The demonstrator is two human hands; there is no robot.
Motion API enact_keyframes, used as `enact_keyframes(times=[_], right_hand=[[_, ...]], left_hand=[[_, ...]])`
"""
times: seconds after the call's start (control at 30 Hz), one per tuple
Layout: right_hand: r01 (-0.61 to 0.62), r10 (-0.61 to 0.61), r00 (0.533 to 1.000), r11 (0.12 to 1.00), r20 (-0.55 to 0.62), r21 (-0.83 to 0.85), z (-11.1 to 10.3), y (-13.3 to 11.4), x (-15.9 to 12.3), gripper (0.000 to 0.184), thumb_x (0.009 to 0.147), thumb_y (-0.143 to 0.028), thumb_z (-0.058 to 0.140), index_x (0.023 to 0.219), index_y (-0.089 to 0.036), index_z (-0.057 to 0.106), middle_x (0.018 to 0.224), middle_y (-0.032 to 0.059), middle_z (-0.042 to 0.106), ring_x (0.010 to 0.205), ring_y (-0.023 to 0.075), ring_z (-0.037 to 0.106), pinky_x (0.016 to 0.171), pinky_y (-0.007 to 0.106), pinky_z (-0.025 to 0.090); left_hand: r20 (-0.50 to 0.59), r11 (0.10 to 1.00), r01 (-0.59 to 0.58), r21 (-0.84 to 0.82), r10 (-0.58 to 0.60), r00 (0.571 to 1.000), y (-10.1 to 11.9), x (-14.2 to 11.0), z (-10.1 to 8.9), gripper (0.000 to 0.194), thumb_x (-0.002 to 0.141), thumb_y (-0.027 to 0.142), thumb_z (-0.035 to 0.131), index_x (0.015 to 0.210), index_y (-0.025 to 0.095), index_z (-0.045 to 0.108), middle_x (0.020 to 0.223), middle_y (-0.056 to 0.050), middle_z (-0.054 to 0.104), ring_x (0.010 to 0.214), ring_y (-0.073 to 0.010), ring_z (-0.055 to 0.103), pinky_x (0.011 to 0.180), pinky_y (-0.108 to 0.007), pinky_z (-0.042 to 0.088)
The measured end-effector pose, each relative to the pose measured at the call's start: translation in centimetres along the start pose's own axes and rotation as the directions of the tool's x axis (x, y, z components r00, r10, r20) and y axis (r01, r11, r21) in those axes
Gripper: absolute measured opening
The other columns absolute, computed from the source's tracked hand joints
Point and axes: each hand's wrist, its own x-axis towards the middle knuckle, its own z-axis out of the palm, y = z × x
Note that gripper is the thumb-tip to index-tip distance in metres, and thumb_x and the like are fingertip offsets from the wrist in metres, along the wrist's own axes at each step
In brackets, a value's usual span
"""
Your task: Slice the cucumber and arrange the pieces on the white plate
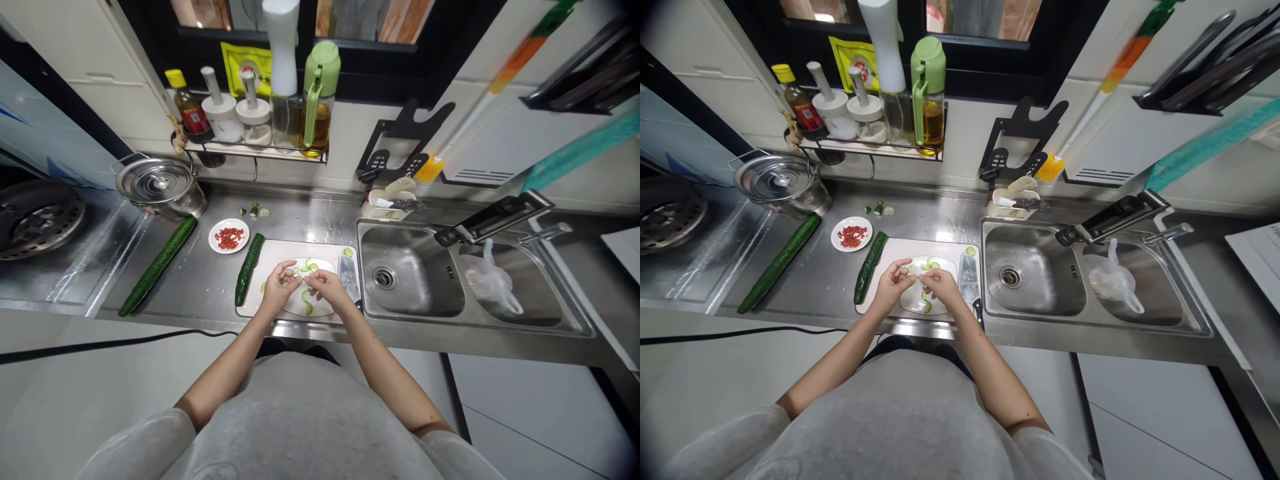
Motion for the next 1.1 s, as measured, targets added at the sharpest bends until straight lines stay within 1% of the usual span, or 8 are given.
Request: enact_keyframes(times=[0.13,0.2,0.3,0.43,0.57,0.83,1.0,1.1], right_hand=[[-0.054,0.056,0.998,0.985,0.010,-0.162,-0.7,1.3,0.1,0.027,0.068,-0.040,0.071,0.069,-0.019,0.054,0.051,-0.0035,0.055,0.046,0.0099,0.051,0.040,0.019,0.034],[-0.052,0.058,0.998,0.966,0.016,-0.253,-1.0,2.3,0.3,0.024,0.070,-0.037,0.069,0.068,-0.019,0.055,0.049,-0.0040,0.055,0.045,0.0099,0.051,0.042,0.020,0.034],[-0.012,0.021,1.000,0.930,0.021,-0.368,-1.2,3.8,0.6,0.019,0.074,-0.034,0.063,0.068,-0.018,0.057,0.050,-0.0044,0.055,0.047,0.0098,0.050,0.047,0.021,0.036],[0.030,-0.044,0.999,0.817,-0.010,-0.576,-1.2,4.8,0.8,0.013,0.074,-0.028,0.060,0.067,-0.018,0.056,0.057,-0.0041,0.057,0.056,0.0097,0.050,0.053,0.020,0.033],[0.022,-0.046,0.999,0.684,-0.014,-0.729,-0.8,4.8,0.6,0.012,0.075,-0.023,0.059,0.064,-0.018,0.055,0.062,-0.0023,0.057,0.059,0.0100,0.048,0.053,0.021,0.029],[-0.026,-0.008,0.999,0.512,-0.035,-0.858,0.0,4.5,0.4,0.010,0.083,-0.023,0.057,0.075,-0.018,0.061,0.077,0.0038,0.065,0.071,0.0143,0.054,0.056,0.023,0.028],[-0.025,-0.008,0.999,0.461,-0.032,-0.887,0.0,4.5,0.3,0.013,0.086,-0.025,0.054,0.080,-0.019,0.063,0.084,0.0064,0.067,0.078,0.0170,0.057,0.058,0.025,0.030],[-0.026,-0.001,1.000,0.443,-0.029,-0.896,0.1,4.3,0.2,0.013,0.086,-0.025,0.053,0.082,-0.019,0.063,0.087,0.0074,0.068,0.080,0.0181,0.058,0.059,0.026,0.031]], left_hand=[[-0.037,0.993,0.073,0.096,-0.070,0.997,-1.4,-0.6,-0.2,0.039,0.057,0.021,0.076,0.094,0.019,0.064,0.071,0.004,0.053,0.061,-0.0085,0.046,0.065,-0.021,0.037],[-0.044,0.972,0.110,0.206,-0.104,0.994,-2.1,-1.0,-0.3,0.033,0.055,0.020,0.076,0.086,0.020,0.066,0.068,0.004,0.053,0.062,-0.0096,0.046,0.066,-0.022,0.037],[-0.029,0.903,0.149,0.404,-0.150,0.988,-2.7,-1.6,-0.3,0.020,0.059,0.022,0.074,0.078,0.022,0.067,0.063,0.004,0.054,0.063,-0.0121,0.048,0.070,-0.024,0.037],[-0.017,0.792,0.127,0.597,-0.146,0.989,-3.0,-2.2,0.1,0.009,0.066,0.026,0.070,0.075,0.023,0.068,0.065,0.002,0.059,0.069,-0.0160,0.052,0.081,-0.031,0.035],[0.018,0.669,0.077,0.739,-0.135,0.991,-3.4,-2.4,0.5,0.007,0.071,0.027,0.066,0.076,0.024,0.069,0.067,-0.001,0.063,0.077,-0.0209,0.056,0.087,-0.036,0.028],[0.040,0.559,0.035,0.829,-0.122,0.992,-4.2,-2.5,1.2,0.008,0.074,0.027,0.062,0.074,0.023,0.068,0.070,-0.005,0.066,0.087,-0.0250,0.057,0.087,-0.036,0.025],[0.083,0.493,-0.032,0.870,-0.082,0.993,-4.6,-2.5,1.2,0.013,0.078,0.029,0.058,0.073,0.022,0.068,0.072,-0.006,0.067,0.084,-0.0252,0.057,0.085,-0.037,0.025],[0.085,0.502,-0.040,0.864,-0.066,0.994,-4.8,-2.4,1.2,0.013,0.078,0.028,0.058,0.072,0.021,0.068,0.072,-0.007,0.067,0.083,-0.0253,0.057,0.084,-0.037,0.024]])
